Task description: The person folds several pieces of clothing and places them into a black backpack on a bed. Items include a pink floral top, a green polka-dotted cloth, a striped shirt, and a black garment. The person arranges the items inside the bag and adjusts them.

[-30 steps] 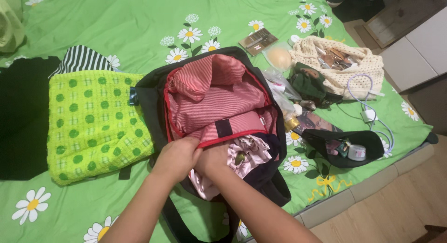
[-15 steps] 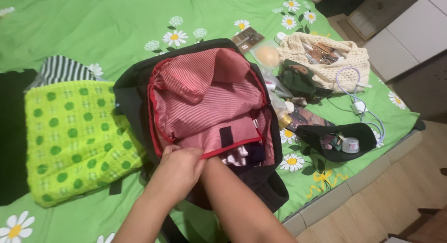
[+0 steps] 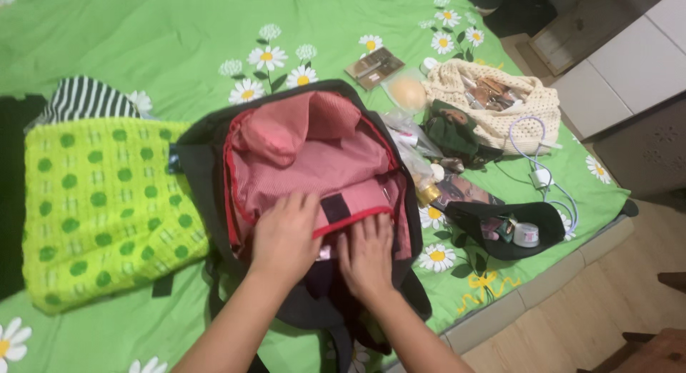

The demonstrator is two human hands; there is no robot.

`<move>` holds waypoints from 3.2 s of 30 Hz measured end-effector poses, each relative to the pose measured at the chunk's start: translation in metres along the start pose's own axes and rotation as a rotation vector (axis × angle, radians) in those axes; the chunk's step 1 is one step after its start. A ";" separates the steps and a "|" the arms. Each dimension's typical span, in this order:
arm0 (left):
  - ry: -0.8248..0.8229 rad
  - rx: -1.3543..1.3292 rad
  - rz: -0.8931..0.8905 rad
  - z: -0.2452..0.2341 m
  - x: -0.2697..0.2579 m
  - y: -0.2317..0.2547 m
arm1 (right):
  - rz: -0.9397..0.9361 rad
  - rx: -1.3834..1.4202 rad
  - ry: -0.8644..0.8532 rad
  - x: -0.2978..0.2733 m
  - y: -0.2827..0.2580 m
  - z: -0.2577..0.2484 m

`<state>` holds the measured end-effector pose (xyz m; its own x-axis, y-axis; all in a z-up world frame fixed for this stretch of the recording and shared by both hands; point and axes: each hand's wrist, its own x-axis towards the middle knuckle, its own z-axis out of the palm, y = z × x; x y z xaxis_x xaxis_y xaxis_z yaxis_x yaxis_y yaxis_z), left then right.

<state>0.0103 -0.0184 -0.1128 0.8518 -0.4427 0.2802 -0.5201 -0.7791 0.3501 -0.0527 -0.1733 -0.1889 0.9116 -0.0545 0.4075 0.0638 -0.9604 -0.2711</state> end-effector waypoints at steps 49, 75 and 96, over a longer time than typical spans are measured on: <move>-0.135 0.195 0.107 0.008 -0.036 -0.027 | 1.479 1.881 -0.389 -0.028 -0.051 0.086; -0.167 0.033 0.075 0.006 -0.029 -0.026 | 1.476 1.633 -0.398 -0.003 0.081 0.109; 0.415 0.389 -0.684 -0.024 -0.111 -0.208 | 0.555 1.335 -0.012 -0.034 -0.042 0.011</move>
<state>0.0222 0.2039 -0.1950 0.8371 0.3121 0.4492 0.2165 -0.9432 0.2519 -0.0821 -0.1283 -0.2008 0.9473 -0.3194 -0.0243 0.0256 0.1512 -0.9882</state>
